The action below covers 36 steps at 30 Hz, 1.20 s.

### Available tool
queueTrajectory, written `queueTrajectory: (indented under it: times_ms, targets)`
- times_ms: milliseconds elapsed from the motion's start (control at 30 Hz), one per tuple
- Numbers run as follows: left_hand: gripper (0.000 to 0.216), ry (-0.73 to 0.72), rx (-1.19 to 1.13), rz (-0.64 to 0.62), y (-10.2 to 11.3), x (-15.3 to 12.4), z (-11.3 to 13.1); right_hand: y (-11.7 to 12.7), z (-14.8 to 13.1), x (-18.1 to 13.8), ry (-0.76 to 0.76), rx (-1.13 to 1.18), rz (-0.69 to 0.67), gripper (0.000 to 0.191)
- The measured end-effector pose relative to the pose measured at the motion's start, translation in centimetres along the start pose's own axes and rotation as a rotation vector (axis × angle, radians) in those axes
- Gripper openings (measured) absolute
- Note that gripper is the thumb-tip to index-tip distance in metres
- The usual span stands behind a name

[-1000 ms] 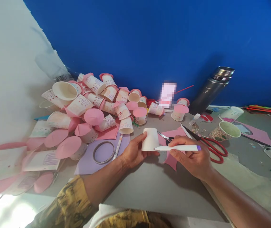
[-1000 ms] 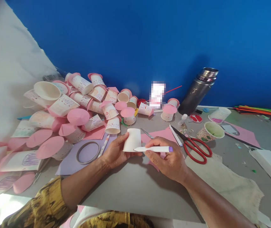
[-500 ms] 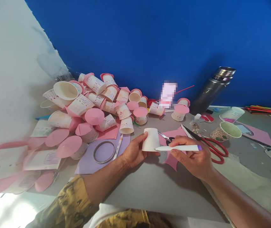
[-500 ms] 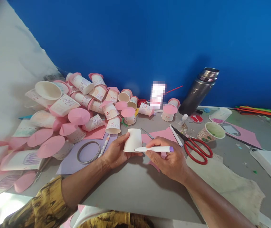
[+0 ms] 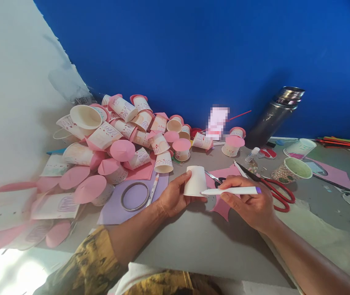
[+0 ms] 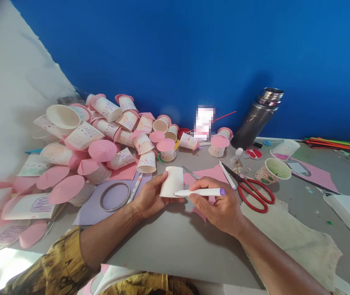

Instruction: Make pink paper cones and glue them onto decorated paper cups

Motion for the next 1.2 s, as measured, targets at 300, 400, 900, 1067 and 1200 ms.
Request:
queueTrajectory:
  times_ms: [300, 400, 900, 1067, 1200]
  targets:
    - [0.032, -0.004, 0.003, 0.027, 0.1, 0.1, 0.0, 0.1, -0.2, 0.1, 0.011, -0.013, 0.014, 0.014]
    - [0.031, 0.0, 0.008, 0.036, 0.1, 0.0, 0.0, 0.1, -0.1, 0.1, -0.002, -0.006, 0.016, 0.015]
    - [0.033, -0.002, 0.016, 0.045, -0.2, -0.2, 0.1, 0.1, 0.1, -0.3, 0.003, 0.017, 0.045, 0.009]
    - [0.036, 0.02, 0.025, 0.019, -0.4, -0.4, 0.1, 1.0, 1.0, 0.1, -0.051, -0.024, 0.132, 0.009]
    - [0.037, 0.03, 0.035, 0.047, -0.2, -0.4, 0.1, 2.0, 2.9, 1.2, -0.024, -0.275, 0.234, 0.009]
Point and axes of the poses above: each hand's wrist, its own x-axis towards the middle knuckle, its own y-axis out of the back of the hand, z = x × y, the point moved 4 cm from there along x, towards the middle knuckle, and after that the axes turned 8 degrees about -x, right-handed, at the moved point
